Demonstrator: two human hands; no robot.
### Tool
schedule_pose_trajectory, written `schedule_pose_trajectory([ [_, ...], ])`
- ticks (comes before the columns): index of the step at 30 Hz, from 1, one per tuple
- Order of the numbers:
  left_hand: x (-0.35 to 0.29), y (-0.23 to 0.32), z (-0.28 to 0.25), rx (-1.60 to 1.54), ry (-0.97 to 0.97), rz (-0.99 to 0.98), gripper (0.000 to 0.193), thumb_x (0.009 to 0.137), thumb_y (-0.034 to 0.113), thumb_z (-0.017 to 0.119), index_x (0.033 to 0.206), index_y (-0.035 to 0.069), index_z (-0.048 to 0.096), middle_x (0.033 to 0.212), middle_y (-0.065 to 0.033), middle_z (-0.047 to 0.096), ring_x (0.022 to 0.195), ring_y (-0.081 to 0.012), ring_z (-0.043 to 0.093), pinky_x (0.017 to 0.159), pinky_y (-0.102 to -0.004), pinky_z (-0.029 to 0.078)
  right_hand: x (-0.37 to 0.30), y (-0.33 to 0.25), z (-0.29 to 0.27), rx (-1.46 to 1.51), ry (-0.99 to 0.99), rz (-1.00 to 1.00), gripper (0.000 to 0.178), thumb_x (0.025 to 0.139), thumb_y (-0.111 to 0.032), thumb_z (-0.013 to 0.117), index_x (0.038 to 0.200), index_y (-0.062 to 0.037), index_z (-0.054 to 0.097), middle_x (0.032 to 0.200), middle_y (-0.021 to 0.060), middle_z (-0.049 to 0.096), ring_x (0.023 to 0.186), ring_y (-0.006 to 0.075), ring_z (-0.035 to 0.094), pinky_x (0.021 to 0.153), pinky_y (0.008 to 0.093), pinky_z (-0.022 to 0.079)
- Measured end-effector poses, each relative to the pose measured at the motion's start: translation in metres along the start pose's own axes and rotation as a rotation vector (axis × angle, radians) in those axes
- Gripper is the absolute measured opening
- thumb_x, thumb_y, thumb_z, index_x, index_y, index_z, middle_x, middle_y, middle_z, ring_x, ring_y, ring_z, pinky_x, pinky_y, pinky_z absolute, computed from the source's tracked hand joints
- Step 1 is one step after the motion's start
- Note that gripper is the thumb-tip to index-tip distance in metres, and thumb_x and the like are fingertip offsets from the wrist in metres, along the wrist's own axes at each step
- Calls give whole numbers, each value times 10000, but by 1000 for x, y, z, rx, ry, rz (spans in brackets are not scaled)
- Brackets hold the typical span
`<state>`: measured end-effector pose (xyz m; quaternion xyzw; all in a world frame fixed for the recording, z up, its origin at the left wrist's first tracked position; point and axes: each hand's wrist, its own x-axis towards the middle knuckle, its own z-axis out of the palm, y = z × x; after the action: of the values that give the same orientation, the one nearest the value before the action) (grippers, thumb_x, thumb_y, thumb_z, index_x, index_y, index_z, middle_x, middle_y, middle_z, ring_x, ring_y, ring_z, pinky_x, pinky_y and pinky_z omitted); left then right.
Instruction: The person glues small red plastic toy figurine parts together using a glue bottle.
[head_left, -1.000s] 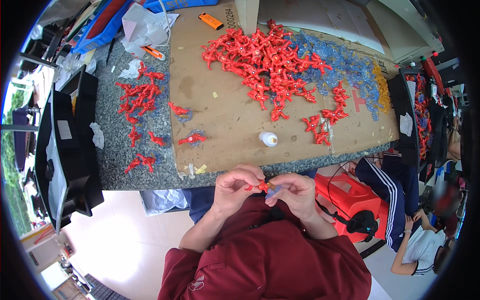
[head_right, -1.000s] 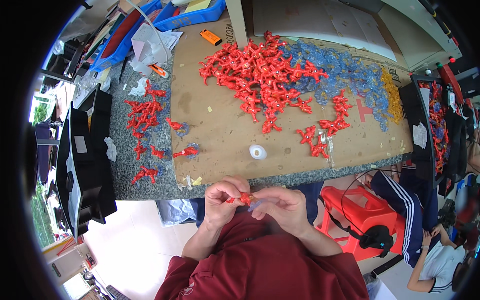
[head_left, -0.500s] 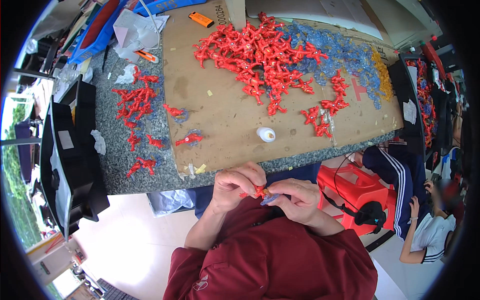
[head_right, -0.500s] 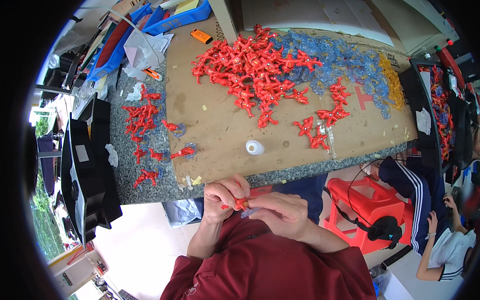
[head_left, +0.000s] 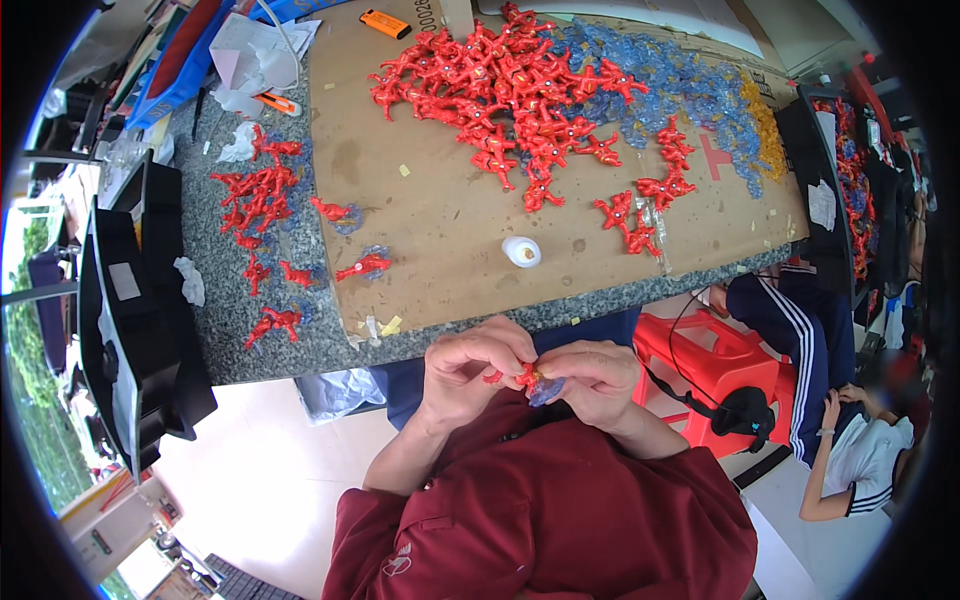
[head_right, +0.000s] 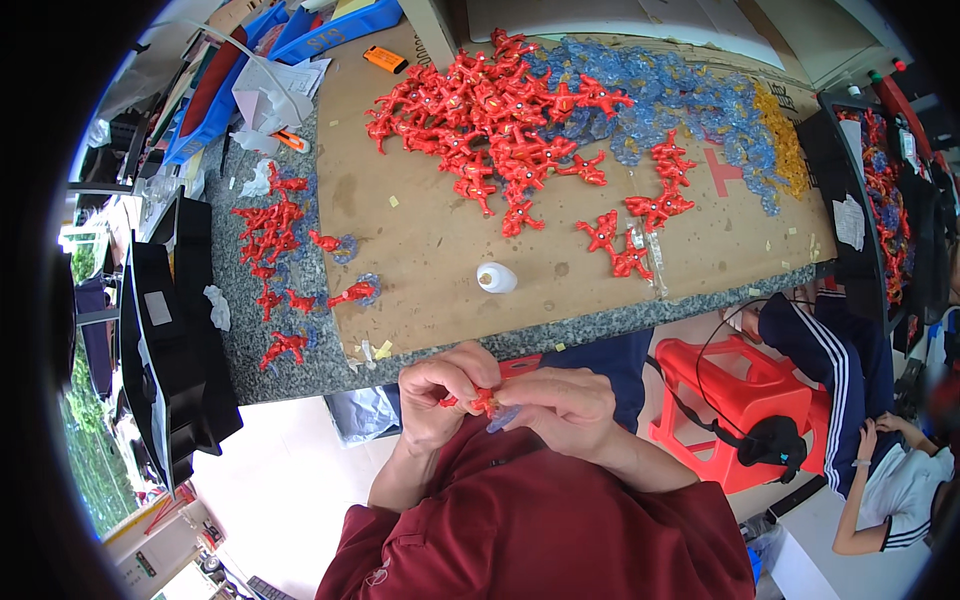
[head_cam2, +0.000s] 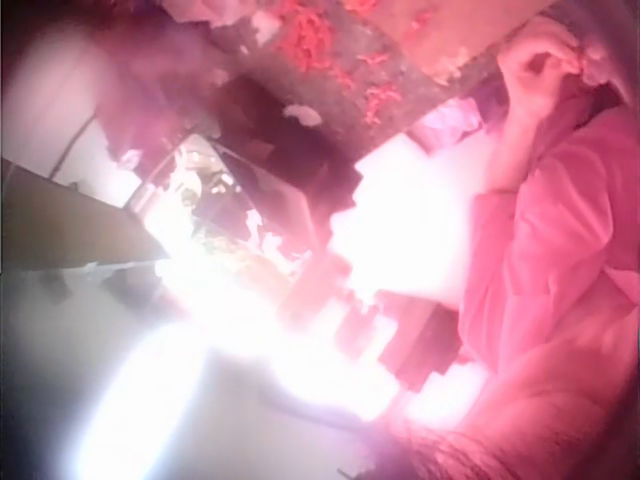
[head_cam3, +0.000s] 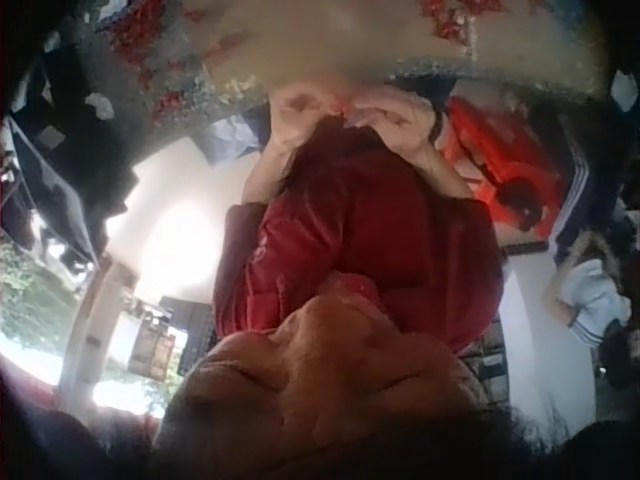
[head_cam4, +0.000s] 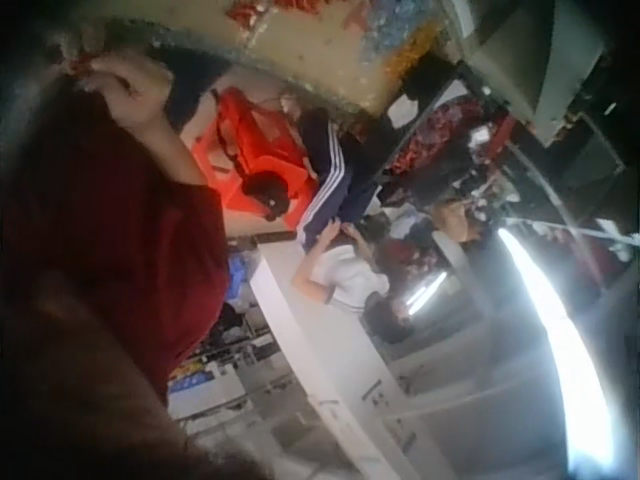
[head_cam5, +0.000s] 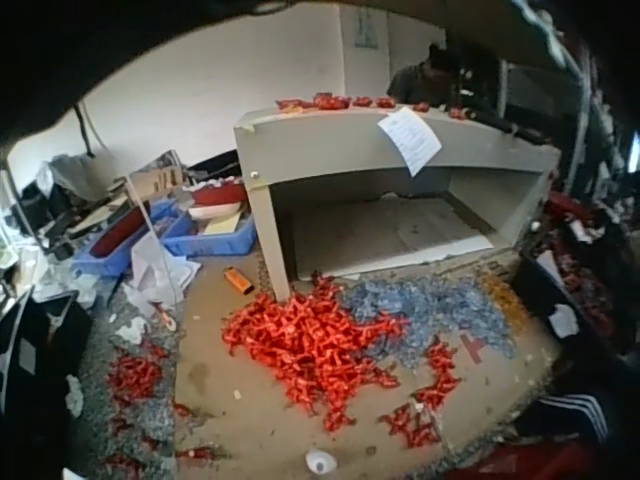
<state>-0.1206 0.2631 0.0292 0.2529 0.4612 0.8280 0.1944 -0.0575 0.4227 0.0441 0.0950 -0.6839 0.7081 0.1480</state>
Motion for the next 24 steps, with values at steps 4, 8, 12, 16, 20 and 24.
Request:
schedule_pose_trajectory([
  [4,0,1,11,48,73,5,198,695,-129,618,823,21,605,853,-110,617,821,-219,569,714,-321,478,-10,12,4,74,62,57,193,685,19,701,870,16,648,786,130,667,691,197,665,603,246,522],
  [8,-1,1,13,81,152,-25,142,745,-33,653,856,24,584,874,-105,603,830,-212,562,723,-320,475,-13,21,8,278,126,190,166,729,18,684,887,28,635,813,133,663,705,181,657,625,254,527],
  [12,-2,-1,12,177,179,16,119,777,-29,632,886,5,596,904,-117,605,859,-206,572,724,-305,481,-12,26,10,318,148,205,176,732,34,679,899,39,623,841,134,657,726,176,652,644,261,532],
  [16,-2,2,14,251,204,2,150,765,25,674,870,33,568,881,-102,590,833,-197,555,728,-302,468,-13,31,12,327,156,210,179,731,41,677,901,41,620,838,134,656,729,174,650,647,260,530],
  [20,-2,6,18,263,250,-11,156,775,45,675,884,29,564,892,-101,585,841,-188,552,734,-296,463,-11,32,13,334,144,202,182,734,50,669,908,38,615,827,137,653,716,176,650,640,264,530],
  [24,-4,11,20,273,284,-63,161,778,57,677,886,26,562,892,-100,583,848,-185,550,740,-294,460,-7,31,17,427,141,203,179,745,61,654,915,40,604,818,145,647,694,188,652,626,274,533],
])
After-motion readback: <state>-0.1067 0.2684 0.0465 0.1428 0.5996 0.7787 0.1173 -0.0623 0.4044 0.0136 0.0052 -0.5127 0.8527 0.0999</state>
